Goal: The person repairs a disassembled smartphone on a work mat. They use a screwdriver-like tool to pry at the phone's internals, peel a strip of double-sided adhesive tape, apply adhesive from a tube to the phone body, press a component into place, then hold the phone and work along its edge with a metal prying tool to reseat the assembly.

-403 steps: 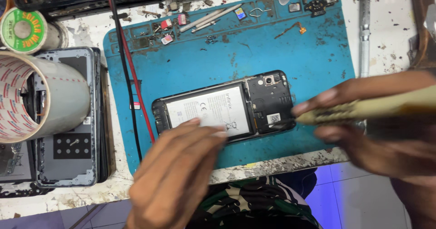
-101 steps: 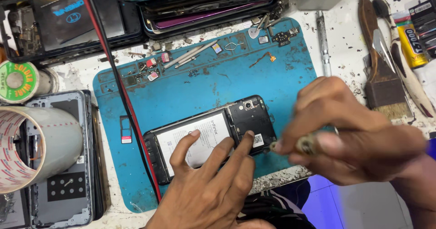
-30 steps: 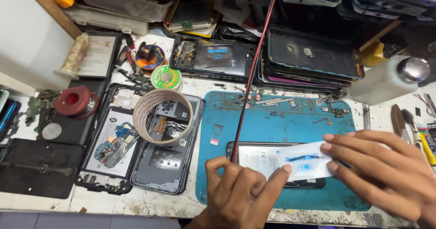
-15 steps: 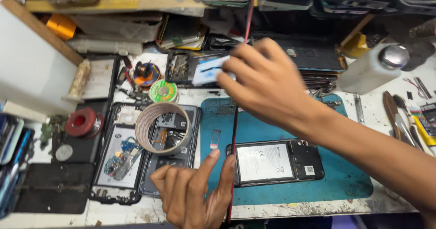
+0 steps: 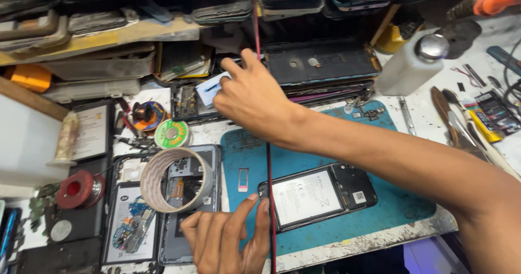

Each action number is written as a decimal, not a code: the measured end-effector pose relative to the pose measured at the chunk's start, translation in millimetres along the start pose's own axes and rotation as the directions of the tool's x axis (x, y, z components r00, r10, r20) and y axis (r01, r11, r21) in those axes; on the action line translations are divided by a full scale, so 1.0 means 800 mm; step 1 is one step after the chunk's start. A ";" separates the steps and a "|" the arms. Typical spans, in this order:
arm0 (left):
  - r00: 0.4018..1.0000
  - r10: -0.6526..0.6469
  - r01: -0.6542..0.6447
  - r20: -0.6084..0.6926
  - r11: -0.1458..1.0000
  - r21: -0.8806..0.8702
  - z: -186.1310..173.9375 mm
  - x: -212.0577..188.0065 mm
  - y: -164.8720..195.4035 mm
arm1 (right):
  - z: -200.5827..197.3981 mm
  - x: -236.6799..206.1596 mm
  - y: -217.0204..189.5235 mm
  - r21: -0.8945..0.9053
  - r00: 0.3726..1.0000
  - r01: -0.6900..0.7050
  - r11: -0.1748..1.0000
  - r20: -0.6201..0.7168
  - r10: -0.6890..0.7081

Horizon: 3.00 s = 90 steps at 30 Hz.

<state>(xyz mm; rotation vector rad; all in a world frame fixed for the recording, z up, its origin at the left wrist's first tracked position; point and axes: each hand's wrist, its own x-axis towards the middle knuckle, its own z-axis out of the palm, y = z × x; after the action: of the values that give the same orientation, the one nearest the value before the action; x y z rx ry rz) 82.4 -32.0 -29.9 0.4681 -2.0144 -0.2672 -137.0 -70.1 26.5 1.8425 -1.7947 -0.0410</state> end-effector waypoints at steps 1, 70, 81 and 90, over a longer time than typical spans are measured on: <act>1.000 -0.003 0.003 0.000 1.000 0.000 0.001 -0.001 -0.001 | -0.007 -0.003 0.001 0.026 0.999 0.012 1.000 -0.050 -0.011; 0.868 -0.011 0.277 0.497 0.841 -0.465 0.093 -0.006 0.176 | -0.107 -0.402 0.024 0.949 0.806 -0.307 0.072 0.219 0.550; 0.401 -0.187 0.880 0.897 -0.196 -0.434 0.129 -0.045 0.198 | -0.127 -0.460 0.079 0.085 0.550 -0.835 0.543 0.146 0.823; 0.282 -0.148 0.875 0.948 -0.365 -0.317 0.147 -0.042 0.219 | -0.120 -0.505 0.082 0.004 0.521 -0.850 0.526 0.140 0.842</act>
<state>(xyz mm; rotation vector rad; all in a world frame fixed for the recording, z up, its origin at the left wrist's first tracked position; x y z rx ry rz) -44.2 138.9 -45.4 0.5450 -1.1323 -2.7222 -200.4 343.9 -9.3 0.7967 -2.6308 0.2967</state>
